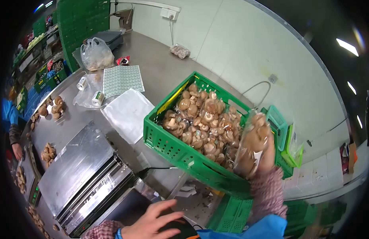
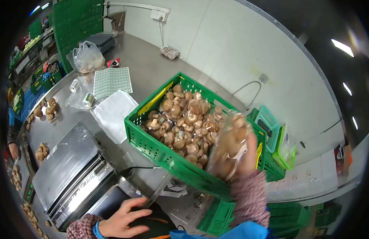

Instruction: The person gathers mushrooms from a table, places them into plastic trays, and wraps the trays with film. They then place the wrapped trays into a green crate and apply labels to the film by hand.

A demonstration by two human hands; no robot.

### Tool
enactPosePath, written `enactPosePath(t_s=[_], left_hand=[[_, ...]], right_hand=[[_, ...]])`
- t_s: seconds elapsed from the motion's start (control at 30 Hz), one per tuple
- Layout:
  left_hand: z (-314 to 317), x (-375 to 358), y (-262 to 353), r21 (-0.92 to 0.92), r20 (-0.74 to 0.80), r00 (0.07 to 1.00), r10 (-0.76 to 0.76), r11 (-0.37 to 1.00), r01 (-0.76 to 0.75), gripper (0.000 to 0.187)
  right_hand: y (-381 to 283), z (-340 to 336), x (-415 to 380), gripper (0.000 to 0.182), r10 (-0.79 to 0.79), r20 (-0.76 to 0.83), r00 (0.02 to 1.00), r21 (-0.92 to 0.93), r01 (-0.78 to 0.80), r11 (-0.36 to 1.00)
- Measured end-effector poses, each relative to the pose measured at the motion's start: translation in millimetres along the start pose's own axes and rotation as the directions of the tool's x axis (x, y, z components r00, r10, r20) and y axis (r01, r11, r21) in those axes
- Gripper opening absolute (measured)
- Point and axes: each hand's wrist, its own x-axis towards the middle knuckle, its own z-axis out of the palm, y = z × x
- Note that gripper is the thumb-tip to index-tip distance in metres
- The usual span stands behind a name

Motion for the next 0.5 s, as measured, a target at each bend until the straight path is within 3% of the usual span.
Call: enactPosePath(t_s=[0.03, 0.1, 0.17, 0.2, 0.23, 0.27, 0.33, 0.37, 0.4, 0.43, 0.5], left_hand=[[-3, 1, -1, 0.238, -0.219, 0.974, 0.062, 0.971, -0.009, 0.019], [4, -21, -27, -0.041, -0.267, 0.911, -0.314, 0.948, 0.315, 0.031], [-2, -24, -28, 0.042, -0.369, 0.873, -0.318, 0.933, 0.357, 0.025], [-6, -28, -26, 0.111, -0.427, 0.864, -0.268, 0.932, 0.344, 0.027], [-7, -33, -26, -0.001, -0.47, 0.806, -0.361, 0.913, 0.408, 0.025], [-11, -37, -20, 0.002, -0.527, 0.768, -0.365, 0.903, 0.431, 0.025], [-17, -57, -20, 0.022, -0.623, 0.682, -0.382, 0.864, 0.504, 0.024], [-15, -70, -29, -0.082, -0.672, 0.609, -0.42, 0.86, 0.503, 0.02], [-12, -85, -32, -0.163, -0.724, 0.52, -0.455, 0.844, 0.512, 0.019], [-12, -93, -33, -0.245, -0.763, 0.425, -0.487, 0.826, 0.507, 0.018], [-17, -121, -39, -0.202, -0.797, 0.393, -0.459, 0.815, 0.543, 0.016]], right_hand=[[-17, -94, 39, 0.037, -0.207, -0.143, 0.968, -0.434, 0.126, 0.892], [-23, -200, 99, 0.031, -0.25, -0.398, 0.883, -0.557, -0.016, 0.83], [11, -373, 172, 0.041, -0.33, -0.359, 0.873, -0.799, -0.104, 0.593], [27, -352, 175, 0.047, -0.364, -0.443, 0.82, -0.876, -0.31, 0.369], [41, -325, 172, 0.053, -0.42, -0.501, 0.756, -0.858, -0.499, 0.125], [35, -312, 175, 0.053, -0.407, -0.495, 0.768, -0.863, -0.491, 0.122], [27, -293, 170, 0.058, -0.346, -0.566, 0.748, -0.738, -0.647, -0.193], [21, -281, 160, 0.061, -0.331, -0.604, 0.725, -0.636, -0.688, -0.348], [18, -268, 147, 0.06, -0.394, -0.513, 0.763, -0.626, -0.646, -0.436], [22, -272, 138, 0.06, -0.394, -0.519, 0.758, -0.619, -0.652, -0.439], [30, -278, 119, 0.057, -0.337, -0.204, 0.919, -0.97, -0.236, -0.058]])
